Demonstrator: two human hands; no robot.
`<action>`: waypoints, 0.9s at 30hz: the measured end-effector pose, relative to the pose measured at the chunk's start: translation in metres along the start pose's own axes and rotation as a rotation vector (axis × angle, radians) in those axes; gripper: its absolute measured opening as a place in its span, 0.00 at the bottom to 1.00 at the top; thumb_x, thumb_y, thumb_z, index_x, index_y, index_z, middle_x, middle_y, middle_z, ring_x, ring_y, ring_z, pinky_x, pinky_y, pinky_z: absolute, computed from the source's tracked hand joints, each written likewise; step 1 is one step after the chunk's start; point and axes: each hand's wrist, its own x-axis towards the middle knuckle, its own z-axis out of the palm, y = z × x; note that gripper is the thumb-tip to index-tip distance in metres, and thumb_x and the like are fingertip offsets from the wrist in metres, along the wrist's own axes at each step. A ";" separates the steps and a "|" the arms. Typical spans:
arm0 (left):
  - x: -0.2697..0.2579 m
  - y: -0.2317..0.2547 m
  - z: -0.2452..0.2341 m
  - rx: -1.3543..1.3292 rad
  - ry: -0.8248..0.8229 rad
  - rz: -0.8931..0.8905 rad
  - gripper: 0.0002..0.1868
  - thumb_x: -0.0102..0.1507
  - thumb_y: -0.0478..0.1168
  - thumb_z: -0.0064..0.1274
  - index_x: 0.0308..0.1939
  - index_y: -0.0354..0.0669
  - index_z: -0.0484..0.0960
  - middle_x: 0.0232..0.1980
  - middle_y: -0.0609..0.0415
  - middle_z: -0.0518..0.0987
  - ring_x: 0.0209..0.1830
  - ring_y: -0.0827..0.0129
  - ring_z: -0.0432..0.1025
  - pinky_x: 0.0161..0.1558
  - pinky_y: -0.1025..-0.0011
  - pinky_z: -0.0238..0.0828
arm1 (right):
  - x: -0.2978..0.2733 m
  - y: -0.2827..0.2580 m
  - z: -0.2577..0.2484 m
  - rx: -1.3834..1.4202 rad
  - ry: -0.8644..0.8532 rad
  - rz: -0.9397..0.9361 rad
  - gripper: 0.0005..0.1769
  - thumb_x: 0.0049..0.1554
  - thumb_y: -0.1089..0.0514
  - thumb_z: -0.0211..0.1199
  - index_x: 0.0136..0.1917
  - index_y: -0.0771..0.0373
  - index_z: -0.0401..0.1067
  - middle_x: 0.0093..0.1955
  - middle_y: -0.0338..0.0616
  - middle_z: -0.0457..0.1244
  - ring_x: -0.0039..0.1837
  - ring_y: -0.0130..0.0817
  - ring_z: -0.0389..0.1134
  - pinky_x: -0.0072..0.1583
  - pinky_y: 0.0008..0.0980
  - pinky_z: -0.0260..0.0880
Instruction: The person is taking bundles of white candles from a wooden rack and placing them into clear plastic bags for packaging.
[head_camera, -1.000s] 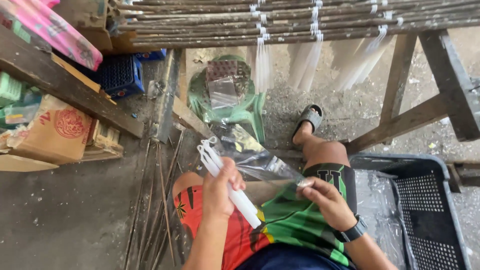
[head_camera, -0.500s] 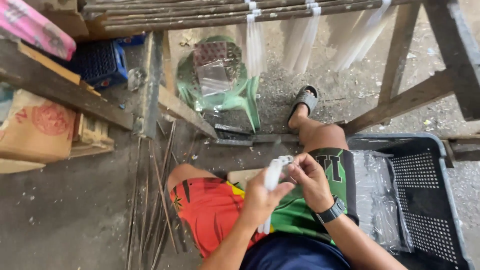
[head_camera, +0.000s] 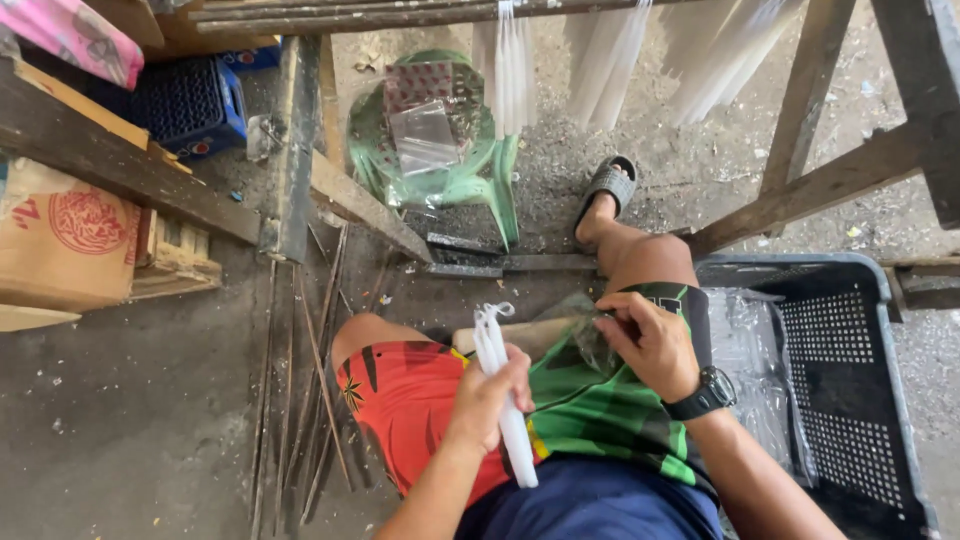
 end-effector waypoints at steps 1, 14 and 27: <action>-0.001 -0.013 -0.004 0.030 -0.059 0.008 0.06 0.51 0.37 0.50 0.27 0.40 0.69 0.13 0.54 0.63 0.11 0.71 0.60 0.21 0.74 0.60 | 0.000 -0.001 0.001 -0.001 0.035 0.046 0.08 0.50 0.56 0.55 0.44 0.56 0.66 0.29 0.34 0.58 0.29 0.26 0.57 0.36 0.23 0.57; -0.031 0.035 0.020 0.879 -0.274 0.145 0.06 0.53 0.40 0.47 0.31 0.43 0.70 0.25 0.56 0.72 0.14 0.73 0.68 0.19 0.75 0.65 | 0.025 -0.022 0.020 0.146 0.138 0.219 0.06 0.49 0.57 0.59 0.34 0.57 0.64 0.22 0.32 0.52 0.26 0.21 0.50 0.31 0.23 0.50; -0.001 0.030 0.018 1.090 -0.204 -0.131 0.12 0.54 0.42 0.43 0.41 0.46 0.69 0.27 0.56 0.73 0.14 0.72 0.66 0.23 0.74 0.65 | 0.027 -0.034 0.025 -0.126 0.153 -0.093 0.02 0.49 0.58 0.55 0.36 0.54 0.64 0.31 0.36 0.62 0.29 0.32 0.61 0.31 0.29 0.56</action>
